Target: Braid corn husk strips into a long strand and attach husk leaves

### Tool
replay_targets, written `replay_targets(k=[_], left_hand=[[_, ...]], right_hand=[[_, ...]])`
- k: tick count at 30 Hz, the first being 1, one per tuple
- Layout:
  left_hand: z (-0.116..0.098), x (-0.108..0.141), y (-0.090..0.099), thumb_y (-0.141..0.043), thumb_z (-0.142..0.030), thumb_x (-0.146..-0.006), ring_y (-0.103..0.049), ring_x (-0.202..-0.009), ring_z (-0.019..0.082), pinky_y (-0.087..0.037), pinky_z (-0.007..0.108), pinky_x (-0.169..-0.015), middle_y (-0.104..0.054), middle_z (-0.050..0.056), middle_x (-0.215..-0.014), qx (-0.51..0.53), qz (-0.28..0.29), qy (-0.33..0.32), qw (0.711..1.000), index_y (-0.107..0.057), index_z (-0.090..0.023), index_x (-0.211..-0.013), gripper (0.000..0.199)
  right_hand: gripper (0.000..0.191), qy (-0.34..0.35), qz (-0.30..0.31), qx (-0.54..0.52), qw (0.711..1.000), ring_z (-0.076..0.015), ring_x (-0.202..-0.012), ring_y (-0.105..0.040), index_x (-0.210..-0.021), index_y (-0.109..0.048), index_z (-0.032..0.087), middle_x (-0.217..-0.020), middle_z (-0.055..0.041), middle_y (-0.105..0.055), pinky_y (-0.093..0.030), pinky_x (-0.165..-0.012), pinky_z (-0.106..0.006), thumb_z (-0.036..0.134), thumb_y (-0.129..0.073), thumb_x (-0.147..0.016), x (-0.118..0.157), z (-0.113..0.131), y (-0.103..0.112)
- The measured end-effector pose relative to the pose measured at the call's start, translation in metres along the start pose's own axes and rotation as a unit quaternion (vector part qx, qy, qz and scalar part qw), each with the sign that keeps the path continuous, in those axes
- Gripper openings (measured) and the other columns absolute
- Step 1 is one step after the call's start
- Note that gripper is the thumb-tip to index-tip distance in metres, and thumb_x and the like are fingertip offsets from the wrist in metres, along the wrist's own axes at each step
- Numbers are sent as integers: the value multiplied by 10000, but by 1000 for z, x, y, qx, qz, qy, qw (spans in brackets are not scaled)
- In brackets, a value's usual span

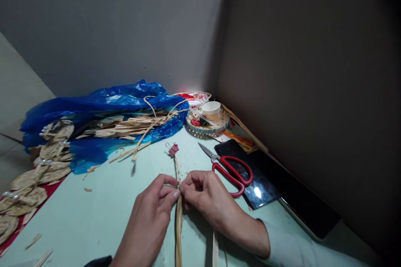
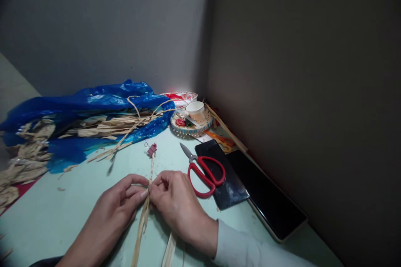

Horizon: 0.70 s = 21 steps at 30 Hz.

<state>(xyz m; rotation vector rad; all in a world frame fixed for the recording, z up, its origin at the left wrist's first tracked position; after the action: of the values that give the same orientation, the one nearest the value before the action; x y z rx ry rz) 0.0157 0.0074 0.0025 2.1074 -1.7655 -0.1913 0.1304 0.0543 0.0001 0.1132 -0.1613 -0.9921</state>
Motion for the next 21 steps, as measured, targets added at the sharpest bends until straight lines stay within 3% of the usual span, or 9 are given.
replay_targets(k=[4,8,12,18,21], left_hand=[[-18,3,7,-490,-332,-899,-609,-689,183,-403,244,-639,-686,-14,-678,-163,-5,-55,985,-597,-232,-738,217],[-28,7,8,-494,-308,-890,-600,-593,175,-391,249,-588,-666,-15,-614,-218,-16,-88,972,-587,-229,-655,265],[-32,12,5,-501,-292,-885,-602,-569,178,-388,258,-560,-650,-4,-602,-258,-34,-140,955,-597,-227,-659,254],[-44,27,-5,-504,-206,-891,-630,-549,144,-415,238,-539,-656,-7,-644,-367,-67,-286,883,-608,-217,-731,192],[-48,38,-15,-511,-161,-874,-624,-507,152,-406,261,-498,-629,8,-606,-445,-81,-368,812,-628,-193,-736,184]], right_hand=[[172,17,-9,31,999,-102,-552,-467,-699,-611,127,-606,-15,-592,-320,-496,-205,204,-524,-827,2,2,0],[207,30,-30,63,997,-111,-558,-478,-703,-630,128,-619,-26,-614,-330,-498,-213,238,-528,-846,3,7,3],[214,35,-17,24,999,-107,-551,-503,-674,-638,126,-629,-32,-640,-364,-521,-211,192,-518,-838,2,8,1],[211,18,5,-62,998,-108,-527,-517,-670,-649,121,-561,-3,-578,-381,-523,-209,222,-549,-826,0,6,-1],[233,13,37,-128,991,-101,-533,-508,-634,-617,116,-555,1,-555,-386,-552,-212,228,-547,-827,1,7,-4]])
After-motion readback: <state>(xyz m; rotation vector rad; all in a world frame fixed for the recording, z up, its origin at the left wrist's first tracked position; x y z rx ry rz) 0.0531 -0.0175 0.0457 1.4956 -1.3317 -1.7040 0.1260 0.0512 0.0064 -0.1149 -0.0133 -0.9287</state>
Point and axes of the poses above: each hand's wrist, its own x-axis away from the middle knuckle, its own y-axis out of the back of the hand, z = x × y, the point moved 7 cm from there along -x, towards the middle knuckle
